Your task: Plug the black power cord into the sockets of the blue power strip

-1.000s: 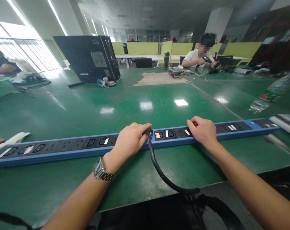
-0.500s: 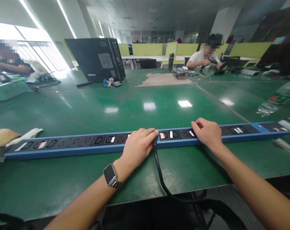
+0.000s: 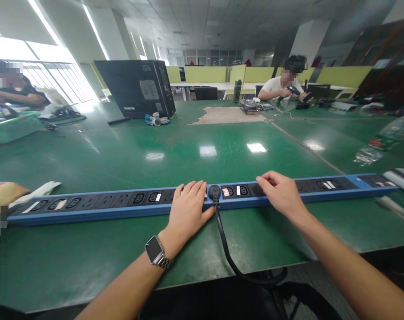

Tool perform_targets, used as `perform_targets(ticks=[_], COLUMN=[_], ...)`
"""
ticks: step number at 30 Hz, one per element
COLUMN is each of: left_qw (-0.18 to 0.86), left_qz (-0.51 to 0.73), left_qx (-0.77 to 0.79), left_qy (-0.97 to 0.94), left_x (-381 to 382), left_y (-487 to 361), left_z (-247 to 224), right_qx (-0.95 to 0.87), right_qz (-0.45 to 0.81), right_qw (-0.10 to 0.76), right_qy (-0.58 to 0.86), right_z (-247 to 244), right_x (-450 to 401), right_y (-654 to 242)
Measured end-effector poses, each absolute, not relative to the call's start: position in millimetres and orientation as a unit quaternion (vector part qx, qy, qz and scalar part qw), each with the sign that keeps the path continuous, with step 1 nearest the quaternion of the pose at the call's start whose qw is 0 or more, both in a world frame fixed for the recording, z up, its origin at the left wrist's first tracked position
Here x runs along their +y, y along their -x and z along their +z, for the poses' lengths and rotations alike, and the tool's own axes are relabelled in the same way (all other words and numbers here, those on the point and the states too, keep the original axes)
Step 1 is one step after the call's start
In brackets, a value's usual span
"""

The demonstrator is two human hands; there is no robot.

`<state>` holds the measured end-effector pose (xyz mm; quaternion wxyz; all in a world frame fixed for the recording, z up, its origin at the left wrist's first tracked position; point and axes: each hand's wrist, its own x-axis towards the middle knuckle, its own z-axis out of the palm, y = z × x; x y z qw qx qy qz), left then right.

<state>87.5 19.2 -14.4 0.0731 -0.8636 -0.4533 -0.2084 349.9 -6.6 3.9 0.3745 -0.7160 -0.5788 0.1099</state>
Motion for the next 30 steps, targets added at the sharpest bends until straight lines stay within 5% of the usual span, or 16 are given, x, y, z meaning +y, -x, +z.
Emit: perform_targets(ticks=[4,10,18,25,30], left_qw=[0.065,0.055,0.055,0.048,0.049], left_qz=[-0.205,-0.213,-0.212,-0.223,-0.230], left_qx=[-0.450,-0.447,-0.446,-0.443,-0.442], left_qy=[0.867,0.867,0.868,0.867,0.866], left_x=[18.8,18.9,19.3,18.9,18.4], left_y=[-86.3,-84.5,-85.1,-84.4,-84.5], left_z=[-14.3,-15.0,-14.9,-15.0,-14.3], right_qx=[-0.630,-0.691,-0.635,-0.615,-0.594], right_qz=[0.248,0.212,0.210,0.285,0.326], right_qw=[0.355,0.282,0.504,0.312,0.283], right_qy=[0.645,0.631,0.546,0.666,0.679], right_z=[15.4,20.8,62.6,59.5,41.8], right_x=[-17.0,3.8,-9.0,-8.7,-9.6], right_y=[-291.2,-240.3,-266.4,-356.3,-372.8])
